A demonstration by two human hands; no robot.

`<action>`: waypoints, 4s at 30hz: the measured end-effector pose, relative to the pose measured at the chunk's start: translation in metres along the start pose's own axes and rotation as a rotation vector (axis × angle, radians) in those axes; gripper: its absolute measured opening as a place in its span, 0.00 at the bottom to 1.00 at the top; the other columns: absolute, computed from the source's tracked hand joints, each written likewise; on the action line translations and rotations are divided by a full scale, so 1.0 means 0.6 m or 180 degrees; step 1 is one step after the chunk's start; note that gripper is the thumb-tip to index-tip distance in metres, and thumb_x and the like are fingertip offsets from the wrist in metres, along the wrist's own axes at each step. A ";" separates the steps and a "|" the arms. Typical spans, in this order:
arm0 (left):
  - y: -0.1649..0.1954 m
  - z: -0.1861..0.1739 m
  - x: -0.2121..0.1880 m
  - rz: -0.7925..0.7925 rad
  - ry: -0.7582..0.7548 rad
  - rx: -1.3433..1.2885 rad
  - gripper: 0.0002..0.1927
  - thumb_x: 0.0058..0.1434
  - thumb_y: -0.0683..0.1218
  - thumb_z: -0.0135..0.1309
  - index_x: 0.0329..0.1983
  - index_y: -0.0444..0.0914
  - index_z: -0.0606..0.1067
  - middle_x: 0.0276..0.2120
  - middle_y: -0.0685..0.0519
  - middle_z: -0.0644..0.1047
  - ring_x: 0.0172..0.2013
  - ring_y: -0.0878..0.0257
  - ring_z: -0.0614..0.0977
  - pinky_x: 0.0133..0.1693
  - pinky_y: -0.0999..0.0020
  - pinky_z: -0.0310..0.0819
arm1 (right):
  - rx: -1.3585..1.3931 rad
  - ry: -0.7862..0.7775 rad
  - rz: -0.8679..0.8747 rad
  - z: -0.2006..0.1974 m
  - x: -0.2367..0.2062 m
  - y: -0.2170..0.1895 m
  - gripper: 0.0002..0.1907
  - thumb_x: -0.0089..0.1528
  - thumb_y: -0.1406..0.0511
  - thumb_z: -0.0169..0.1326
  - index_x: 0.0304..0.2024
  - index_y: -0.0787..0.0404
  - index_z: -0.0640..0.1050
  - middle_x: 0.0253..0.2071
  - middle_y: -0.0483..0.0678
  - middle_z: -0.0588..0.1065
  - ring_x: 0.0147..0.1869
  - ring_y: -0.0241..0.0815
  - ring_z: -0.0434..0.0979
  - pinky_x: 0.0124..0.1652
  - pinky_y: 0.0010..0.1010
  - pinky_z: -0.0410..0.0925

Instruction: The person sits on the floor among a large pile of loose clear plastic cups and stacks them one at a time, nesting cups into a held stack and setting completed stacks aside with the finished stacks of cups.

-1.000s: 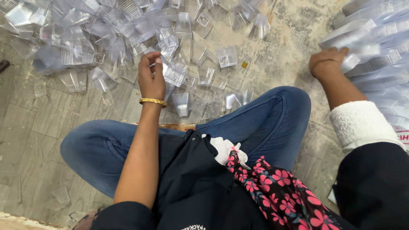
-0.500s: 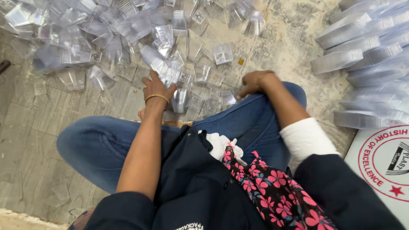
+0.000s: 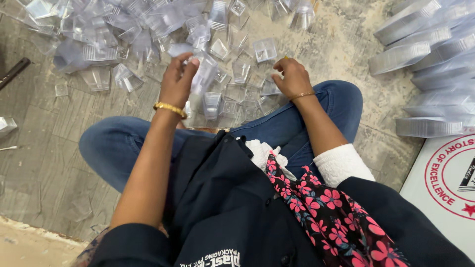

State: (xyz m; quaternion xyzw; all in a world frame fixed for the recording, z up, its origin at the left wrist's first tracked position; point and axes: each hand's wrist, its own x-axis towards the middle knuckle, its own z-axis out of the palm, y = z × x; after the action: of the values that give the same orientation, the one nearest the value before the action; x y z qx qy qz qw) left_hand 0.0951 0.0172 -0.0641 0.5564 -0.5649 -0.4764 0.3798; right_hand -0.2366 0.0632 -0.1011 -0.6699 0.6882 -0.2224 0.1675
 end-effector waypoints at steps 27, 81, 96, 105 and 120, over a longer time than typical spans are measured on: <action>-0.036 0.078 -0.033 0.0198 -0.1150 -0.0129 0.19 0.69 0.59 0.54 0.51 0.40 0.76 0.44 0.53 0.80 0.49 0.63 0.78 0.53 0.67 0.69 | 0.1924 -0.0442 -0.0100 0.018 -0.066 -0.075 0.12 0.65 0.66 0.61 0.51 0.63 0.83 0.46 0.50 0.83 0.49 0.35 0.82 0.46 0.29 0.74; 0.014 -0.009 0.044 0.0257 -0.0342 0.0294 0.23 0.71 0.63 0.47 0.45 0.39 0.76 0.39 0.53 0.83 0.43 0.62 0.82 0.47 0.67 0.72 | 0.0031 -0.0369 -0.0817 0.158 -0.069 -0.201 0.21 0.49 0.66 0.68 0.43 0.60 0.78 0.59 0.57 0.69 0.65 0.59 0.68 0.58 0.48 0.66; -0.006 -0.001 0.058 0.0320 -0.0288 0.0293 0.27 0.69 0.67 0.47 0.44 0.39 0.76 0.39 0.52 0.83 0.43 0.61 0.82 0.46 0.66 0.73 | -0.0410 -0.0452 -0.1214 0.140 -0.064 -0.194 0.40 0.46 0.67 0.65 0.62 0.63 0.70 0.55 0.55 0.69 0.58 0.57 0.69 0.50 0.48 0.65; 0.001 -0.002 0.050 0.0421 -0.0138 0.0943 0.27 0.68 0.67 0.48 0.48 0.40 0.76 0.43 0.40 0.80 0.44 0.46 0.81 0.45 0.56 0.73 | 0.0246 -0.0720 -0.0574 0.108 -0.042 -0.140 0.34 0.46 0.61 0.71 0.53 0.62 0.74 0.49 0.52 0.77 0.54 0.52 0.74 0.51 0.43 0.67; -0.004 0.030 0.015 0.0758 -0.2893 0.0732 0.33 0.70 0.65 0.42 0.75 0.49 0.61 0.62 0.40 0.72 0.60 0.46 0.74 0.59 0.53 0.65 | 0.3729 -0.2031 0.1435 0.010 -0.048 -0.107 0.23 0.60 0.61 0.65 0.56 0.59 0.78 0.47 0.39 0.79 0.50 0.28 0.76 0.47 0.21 0.68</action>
State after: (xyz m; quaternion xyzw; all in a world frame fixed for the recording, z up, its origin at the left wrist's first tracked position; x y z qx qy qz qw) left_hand 0.0778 0.0103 -0.0722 0.2618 -0.7824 -0.5590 0.0825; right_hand -0.1778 0.0912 -0.0740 -0.3430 0.4945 -0.3090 0.7364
